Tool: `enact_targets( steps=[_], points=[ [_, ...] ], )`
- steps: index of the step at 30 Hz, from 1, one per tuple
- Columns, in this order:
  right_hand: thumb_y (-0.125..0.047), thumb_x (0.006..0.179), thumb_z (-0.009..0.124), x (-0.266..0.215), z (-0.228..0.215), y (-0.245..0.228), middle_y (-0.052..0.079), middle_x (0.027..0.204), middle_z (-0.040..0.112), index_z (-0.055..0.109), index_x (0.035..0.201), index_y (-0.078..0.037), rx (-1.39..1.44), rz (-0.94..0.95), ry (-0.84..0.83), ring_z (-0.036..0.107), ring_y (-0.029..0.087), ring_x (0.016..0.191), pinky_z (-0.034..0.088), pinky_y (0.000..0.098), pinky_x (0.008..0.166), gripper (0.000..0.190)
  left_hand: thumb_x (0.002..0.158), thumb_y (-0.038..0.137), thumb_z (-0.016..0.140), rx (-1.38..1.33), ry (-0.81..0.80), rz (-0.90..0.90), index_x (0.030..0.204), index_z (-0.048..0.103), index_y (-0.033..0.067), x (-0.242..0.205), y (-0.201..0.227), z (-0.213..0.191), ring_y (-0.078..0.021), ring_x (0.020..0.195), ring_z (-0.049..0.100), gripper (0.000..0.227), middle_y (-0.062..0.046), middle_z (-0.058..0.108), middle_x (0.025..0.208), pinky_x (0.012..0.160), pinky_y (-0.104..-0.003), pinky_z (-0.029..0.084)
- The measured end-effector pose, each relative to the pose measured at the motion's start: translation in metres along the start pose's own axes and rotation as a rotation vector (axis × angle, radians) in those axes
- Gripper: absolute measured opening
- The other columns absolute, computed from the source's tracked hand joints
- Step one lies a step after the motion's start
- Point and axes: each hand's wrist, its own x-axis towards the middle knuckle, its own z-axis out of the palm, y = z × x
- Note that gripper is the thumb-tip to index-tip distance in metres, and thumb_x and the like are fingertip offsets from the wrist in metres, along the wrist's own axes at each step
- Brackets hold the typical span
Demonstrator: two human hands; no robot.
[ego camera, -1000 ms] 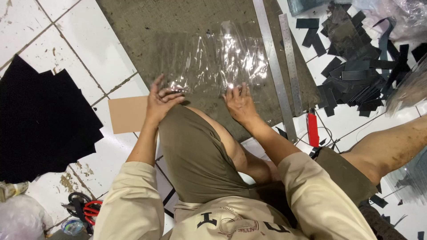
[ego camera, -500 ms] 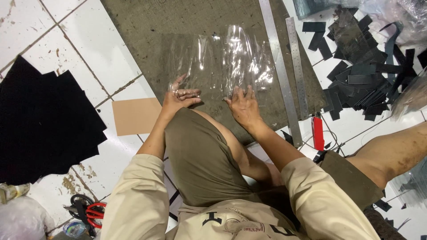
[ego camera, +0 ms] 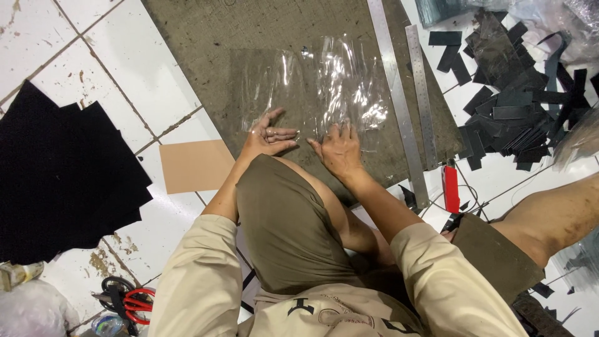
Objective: Cutting clear plastic sheets to size using a metal ruler and a utility knife
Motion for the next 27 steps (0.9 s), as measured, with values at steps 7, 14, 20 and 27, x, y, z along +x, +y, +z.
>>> enact_targets(
  steps=[7, 14, 20, 27],
  points=[
    [-0.04, 0.095, 0.066, 0.003, 0.007, -0.009, 0.026, 0.083, 0.063, 0.074, 0.079, 0.009, -0.09, -0.024, 0.068, 0.067, 0.057, 0.089, 0.056, 0.0537, 0.067, 0.052, 0.068, -0.014, 0.088, -0.106, -0.029, -0.048, 0.15, 0.042, 0.0086, -0.004, 0.002, 0.007, -0.0294, 0.108, 0.071, 0.097, -0.026, 0.07, 0.117, 0.094, -0.036, 0.064],
    [-0.041, 0.093, 0.066, 0.003, 0.004, -0.011, 0.028, 0.082, 0.066, 0.074, 0.077, 0.008, -0.1, -0.022, 0.025, 0.068, 0.057, 0.089, 0.056, 0.053, 0.067, 0.052, 0.075, -0.008, 0.087, -0.071, -0.046, -0.028, 0.144, 0.047, 0.0034, 0.006, -0.011, 0.009, -0.029, 0.103, 0.073, 0.08, -0.026, 0.071, 0.114, 0.093, -0.035, 0.064],
    [-0.037, 0.093, 0.066, 0.017, -0.01, -0.013, 0.026, 0.08, 0.065, 0.074, 0.073, 0.005, -0.091, -0.006, 0.023, 0.069, 0.055, 0.084, 0.055, 0.0498, 0.063, 0.047, 0.086, 0.005, 0.081, 0.096, -0.027, -0.024, 0.138, 0.053, 0.0043, 0.011, -0.017, 0.009, -0.02, 0.09, 0.074, 0.059, -0.02, 0.074, 0.103, 0.084, -0.029, 0.065],
    [-0.021, 0.087, 0.069, 0.013, -0.018, -0.004, 0.014, 0.069, 0.064, 0.074, 0.068, -0.004, -0.054, 0.009, 0.015, 0.072, 0.042, 0.074, 0.054, 0.0413, 0.055, 0.027, 0.086, 0.024, 0.087, 0.055, 0.212, 0.001, 0.121, 0.067, 0.0094, 0.017, -0.035, -0.013, -0.0165, 0.082, 0.075, 0.043, -0.011, 0.077, 0.094, 0.076, -0.028, 0.066]
  ],
)
